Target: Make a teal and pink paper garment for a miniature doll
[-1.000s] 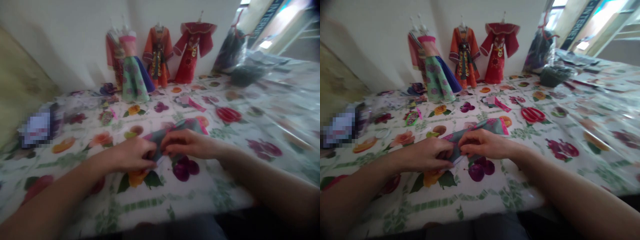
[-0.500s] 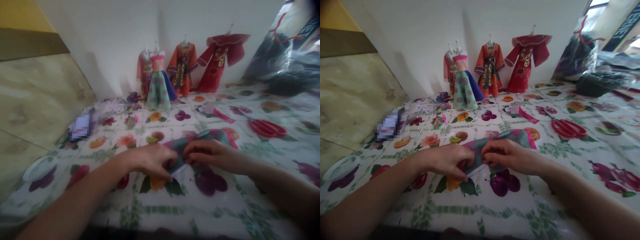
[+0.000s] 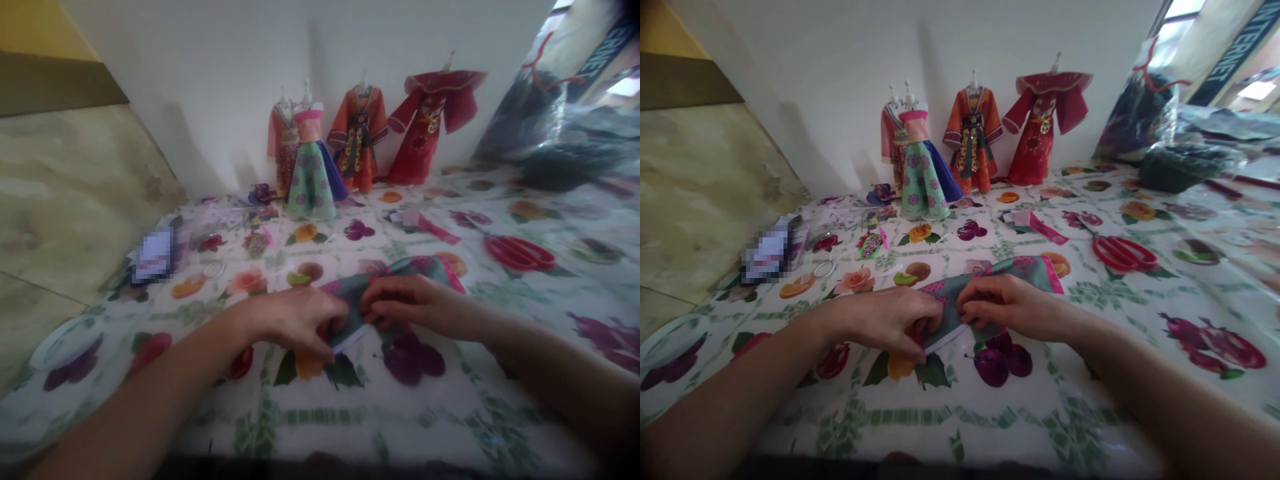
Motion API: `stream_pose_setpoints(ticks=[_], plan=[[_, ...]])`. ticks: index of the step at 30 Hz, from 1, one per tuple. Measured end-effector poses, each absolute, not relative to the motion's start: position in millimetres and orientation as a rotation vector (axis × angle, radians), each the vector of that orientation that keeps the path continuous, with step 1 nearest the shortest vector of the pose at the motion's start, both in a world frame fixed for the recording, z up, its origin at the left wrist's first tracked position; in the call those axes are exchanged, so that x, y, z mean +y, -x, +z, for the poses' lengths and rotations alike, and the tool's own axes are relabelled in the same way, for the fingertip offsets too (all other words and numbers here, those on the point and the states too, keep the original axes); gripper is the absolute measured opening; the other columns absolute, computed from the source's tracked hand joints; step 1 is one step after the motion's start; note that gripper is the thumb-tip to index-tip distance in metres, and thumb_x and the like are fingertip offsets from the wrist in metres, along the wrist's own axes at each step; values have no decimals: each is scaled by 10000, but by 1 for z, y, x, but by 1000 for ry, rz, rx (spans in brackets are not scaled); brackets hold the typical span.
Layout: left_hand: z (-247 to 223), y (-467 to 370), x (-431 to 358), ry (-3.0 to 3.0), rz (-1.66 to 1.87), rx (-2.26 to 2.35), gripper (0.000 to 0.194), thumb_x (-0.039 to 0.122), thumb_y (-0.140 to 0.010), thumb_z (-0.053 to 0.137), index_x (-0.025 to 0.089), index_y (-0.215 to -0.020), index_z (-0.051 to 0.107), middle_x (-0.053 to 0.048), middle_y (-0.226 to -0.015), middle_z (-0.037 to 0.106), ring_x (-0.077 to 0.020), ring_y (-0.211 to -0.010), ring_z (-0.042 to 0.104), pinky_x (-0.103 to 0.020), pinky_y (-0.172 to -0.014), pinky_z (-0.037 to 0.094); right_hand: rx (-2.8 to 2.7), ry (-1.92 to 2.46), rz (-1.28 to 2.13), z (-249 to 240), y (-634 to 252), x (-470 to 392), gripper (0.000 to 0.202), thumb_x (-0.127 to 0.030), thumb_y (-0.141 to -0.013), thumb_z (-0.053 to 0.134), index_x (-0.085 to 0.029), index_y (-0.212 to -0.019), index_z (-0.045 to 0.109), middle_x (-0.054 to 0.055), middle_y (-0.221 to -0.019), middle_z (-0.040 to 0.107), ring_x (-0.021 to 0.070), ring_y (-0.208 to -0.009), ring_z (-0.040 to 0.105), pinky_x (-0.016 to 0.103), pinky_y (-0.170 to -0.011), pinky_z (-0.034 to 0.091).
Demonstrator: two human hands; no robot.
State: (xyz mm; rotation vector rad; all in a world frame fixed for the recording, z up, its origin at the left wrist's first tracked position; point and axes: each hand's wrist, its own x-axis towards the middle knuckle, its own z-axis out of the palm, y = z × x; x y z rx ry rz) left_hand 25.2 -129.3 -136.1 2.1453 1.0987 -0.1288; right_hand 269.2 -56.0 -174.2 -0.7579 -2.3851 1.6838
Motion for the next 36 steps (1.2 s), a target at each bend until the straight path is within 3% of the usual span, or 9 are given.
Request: stream_pose_setpoints(ticks=[8, 16, 20, 27, 36], plan=[[-132, -27, -131, -2099, -109, 1121, 231, 291, -778, 736, 209, -811, 522, 25, -826, 561, -145, -719, 541, -257, -594, 376, -2421, 671, 1604, -168, -271, -56, 299, -443, -967, 597, -184, -1067, 709, 48, -980, 725, 159, -827, 659, 254, -705, 518], [-127, -28, -132, -2074, -123, 1126, 314, 494, -868, 647, 195, -824, 565, -2, -810, 611, -155, -684, 544, -268, -574, 358, -2345, 643, 1630, -165, -271, -58, 256, -391, -977, 591, -171, -1049, 701, 48, -966, 723, 148, -812, 668, 257, -724, 531], [-131, -29, -131, -2163, -66, 1110, 266, 434, -934, 573, 198, -814, 555, 0, -774, 599, -156, -678, 547, -274, -586, 358, -2305, 621, 1640, -163, -271, -59, 235, -362, -976, 594, -158, -1034, 697, 52, -967, 720, 141, -797, 664, 260, -721, 532], [-146, -33, -131, -2238, 26, 1152, 268, 397, -911, 608, 192, -759, 526, 13, -749, 582, -134, -645, 532, -276, -568, 353, -2355, 596, 1696, -165, -271, -63, 288, -418, -972, 602, -180, -1102, 697, 44, -999, 720, 151, -845, 681, 241, -702, 536], [-150, -30, -131, -2216, 19, 1137, 242, 382, -892, 637, 204, -783, 515, 15, -767, 572, -146, -663, 529, -272, -573, 354, -2357, 616, 1681, -166, -268, -63, 235, -361, -963, 615, -162, -1058, 697, 43, -981, 730, 143, -832, 700, 234, -716, 548]])
